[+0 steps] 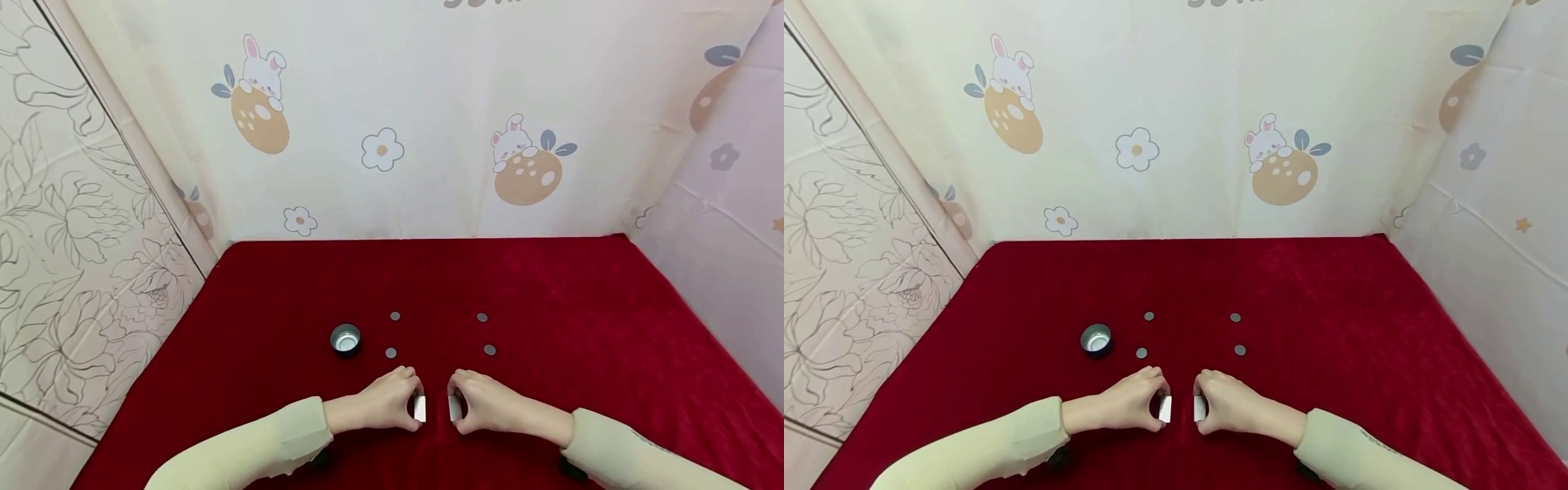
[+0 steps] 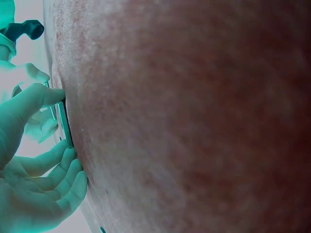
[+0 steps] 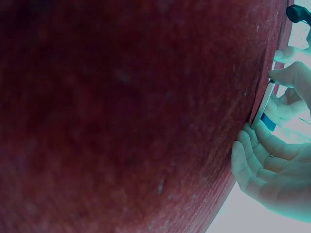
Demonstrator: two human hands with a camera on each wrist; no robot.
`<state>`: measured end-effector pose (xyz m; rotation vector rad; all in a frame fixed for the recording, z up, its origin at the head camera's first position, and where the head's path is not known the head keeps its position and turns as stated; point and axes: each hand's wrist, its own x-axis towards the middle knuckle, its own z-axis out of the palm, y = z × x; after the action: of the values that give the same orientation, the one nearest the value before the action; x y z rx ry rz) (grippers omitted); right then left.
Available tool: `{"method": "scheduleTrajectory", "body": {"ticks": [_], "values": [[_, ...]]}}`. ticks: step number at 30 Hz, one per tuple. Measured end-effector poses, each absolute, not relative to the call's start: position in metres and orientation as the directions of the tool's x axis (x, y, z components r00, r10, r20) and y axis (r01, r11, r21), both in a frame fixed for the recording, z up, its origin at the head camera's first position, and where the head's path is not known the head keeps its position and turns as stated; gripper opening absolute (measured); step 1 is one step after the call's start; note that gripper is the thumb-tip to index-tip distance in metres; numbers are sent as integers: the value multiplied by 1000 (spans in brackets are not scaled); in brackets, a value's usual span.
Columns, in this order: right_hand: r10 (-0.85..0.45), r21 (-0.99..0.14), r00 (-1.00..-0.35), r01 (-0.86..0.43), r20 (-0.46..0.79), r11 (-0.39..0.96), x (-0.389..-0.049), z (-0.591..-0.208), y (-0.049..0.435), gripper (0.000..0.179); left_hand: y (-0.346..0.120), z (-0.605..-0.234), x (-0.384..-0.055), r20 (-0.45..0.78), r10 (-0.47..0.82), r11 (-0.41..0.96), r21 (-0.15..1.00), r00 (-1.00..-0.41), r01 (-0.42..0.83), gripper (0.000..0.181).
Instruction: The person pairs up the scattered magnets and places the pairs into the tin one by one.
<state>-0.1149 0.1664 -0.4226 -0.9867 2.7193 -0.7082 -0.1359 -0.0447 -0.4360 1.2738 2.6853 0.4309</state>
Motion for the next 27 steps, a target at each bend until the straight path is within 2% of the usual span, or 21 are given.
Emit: {"method": "scheduleTrajectory", "body": {"ticks": [18,27], "values": [[-649,-451,-760,-586,19,673,-111,-423,147,31,-31,-439,-130,37,773,596,303,-634,744,30],[-562,-607,-826,-430,-34,668,-109,-420,144,36,-36,-432,-132,-57,759,611,406,-648,680,37]]}}
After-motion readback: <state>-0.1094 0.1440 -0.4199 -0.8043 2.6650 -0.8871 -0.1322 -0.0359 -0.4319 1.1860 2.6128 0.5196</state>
